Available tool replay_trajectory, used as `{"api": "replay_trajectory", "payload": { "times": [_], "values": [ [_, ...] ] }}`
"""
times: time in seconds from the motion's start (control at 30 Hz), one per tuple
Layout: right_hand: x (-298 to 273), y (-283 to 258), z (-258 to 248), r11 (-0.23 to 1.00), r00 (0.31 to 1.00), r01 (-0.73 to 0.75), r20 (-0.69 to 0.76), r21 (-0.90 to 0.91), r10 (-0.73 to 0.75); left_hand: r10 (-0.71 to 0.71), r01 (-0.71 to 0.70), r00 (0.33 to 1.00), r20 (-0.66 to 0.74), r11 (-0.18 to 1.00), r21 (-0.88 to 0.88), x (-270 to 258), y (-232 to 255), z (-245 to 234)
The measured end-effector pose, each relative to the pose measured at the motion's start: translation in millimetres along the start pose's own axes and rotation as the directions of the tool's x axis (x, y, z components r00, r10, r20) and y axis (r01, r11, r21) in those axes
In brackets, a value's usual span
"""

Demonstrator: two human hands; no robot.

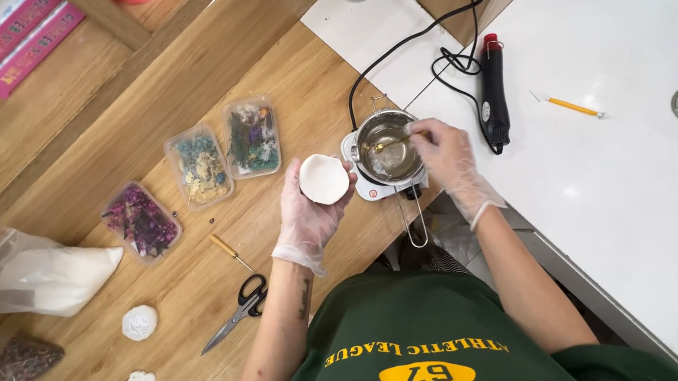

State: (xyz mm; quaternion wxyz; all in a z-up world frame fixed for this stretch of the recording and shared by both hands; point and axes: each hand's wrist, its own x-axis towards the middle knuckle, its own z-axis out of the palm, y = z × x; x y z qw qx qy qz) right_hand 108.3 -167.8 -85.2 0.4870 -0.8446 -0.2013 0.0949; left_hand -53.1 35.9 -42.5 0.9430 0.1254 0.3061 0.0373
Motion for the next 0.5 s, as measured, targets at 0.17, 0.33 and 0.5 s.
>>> {"api": "replay_trajectory", "payload": {
  "times": [0.17,0.33,0.5],
  "values": [
    [-29.1,-40.2,-19.9,0.959,0.959,-0.284,-0.029,-0.019,0.283,-0.005,0.006,0.999,0.049,1.000,-0.030,-12.3,1.9,-22.2],
    [-58.7,-29.1,-5.6,0.994,0.994,-0.107,-0.002,-0.023,0.107,-0.058,0.059,0.997,0.046,0.998,-0.029,-8.2,8.5,-66.8],
    [-63.3,-10.5,-2.0,0.939,0.978,0.120,-0.124,-0.323,-0.168,-0.043,0.049,0.996,0.076,0.996,-0.071,-8.9,14.7,-72.0]
  ]
}}
